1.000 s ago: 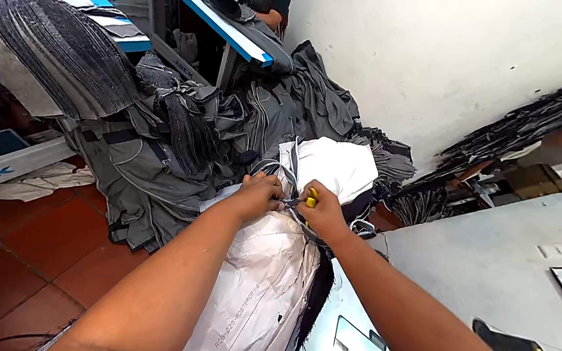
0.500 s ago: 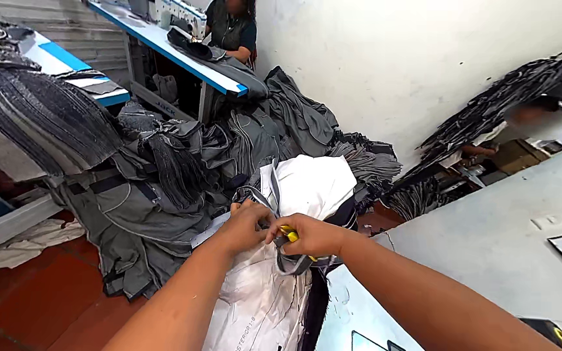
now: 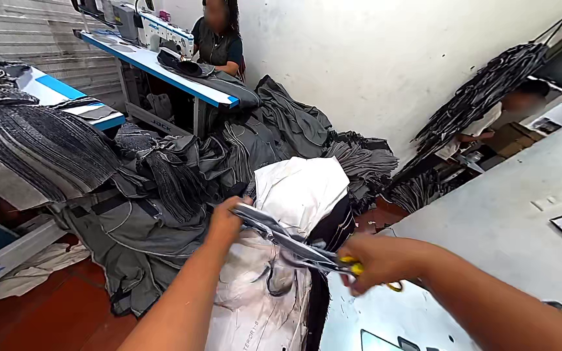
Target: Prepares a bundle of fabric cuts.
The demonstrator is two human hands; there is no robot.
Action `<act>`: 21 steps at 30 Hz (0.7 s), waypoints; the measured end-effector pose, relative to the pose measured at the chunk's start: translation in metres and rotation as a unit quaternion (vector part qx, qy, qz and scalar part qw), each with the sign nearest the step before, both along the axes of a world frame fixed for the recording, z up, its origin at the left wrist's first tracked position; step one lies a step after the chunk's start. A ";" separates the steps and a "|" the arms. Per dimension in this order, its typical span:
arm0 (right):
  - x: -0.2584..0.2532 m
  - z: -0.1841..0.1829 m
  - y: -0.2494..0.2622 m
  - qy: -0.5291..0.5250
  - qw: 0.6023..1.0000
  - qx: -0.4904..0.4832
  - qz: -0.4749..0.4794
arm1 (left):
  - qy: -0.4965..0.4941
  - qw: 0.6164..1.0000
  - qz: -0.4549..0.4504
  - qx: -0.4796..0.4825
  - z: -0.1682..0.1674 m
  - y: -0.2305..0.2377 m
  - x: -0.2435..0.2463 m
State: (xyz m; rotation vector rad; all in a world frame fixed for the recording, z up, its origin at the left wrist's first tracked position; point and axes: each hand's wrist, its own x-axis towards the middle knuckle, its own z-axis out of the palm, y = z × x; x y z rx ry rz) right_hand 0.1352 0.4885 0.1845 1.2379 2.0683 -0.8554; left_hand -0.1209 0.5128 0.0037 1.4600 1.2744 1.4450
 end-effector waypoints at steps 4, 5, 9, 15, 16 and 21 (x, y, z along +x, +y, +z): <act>0.063 0.043 0.002 0.134 0.983 0.032 -0.123 | -0.406 0.884 0.133 -0.191 0.021 0.009 -0.032; 0.078 0.053 0.004 0.232 0.959 0.059 -0.154 | -0.495 0.842 0.139 -0.164 0.023 0.009 -0.041; 0.076 0.076 0.025 0.552 0.776 0.174 -0.250 | -0.333 0.929 0.154 -0.054 0.009 0.011 -0.059; 0.032 0.053 0.077 0.529 0.603 0.396 -0.447 | 0.294 0.951 -0.082 -0.048 0.018 0.002 0.004; 0.035 0.046 0.081 0.473 0.626 0.435 -0.442 | 0.331 0.933 -0.133 -0.053 0.022 0.000 0.009; -0.013 -0.027 0.035 0.207 0.887 0.408 -0.056 | 0.427 0.877 -0.203 -0.080 0.036 -0.004 0.017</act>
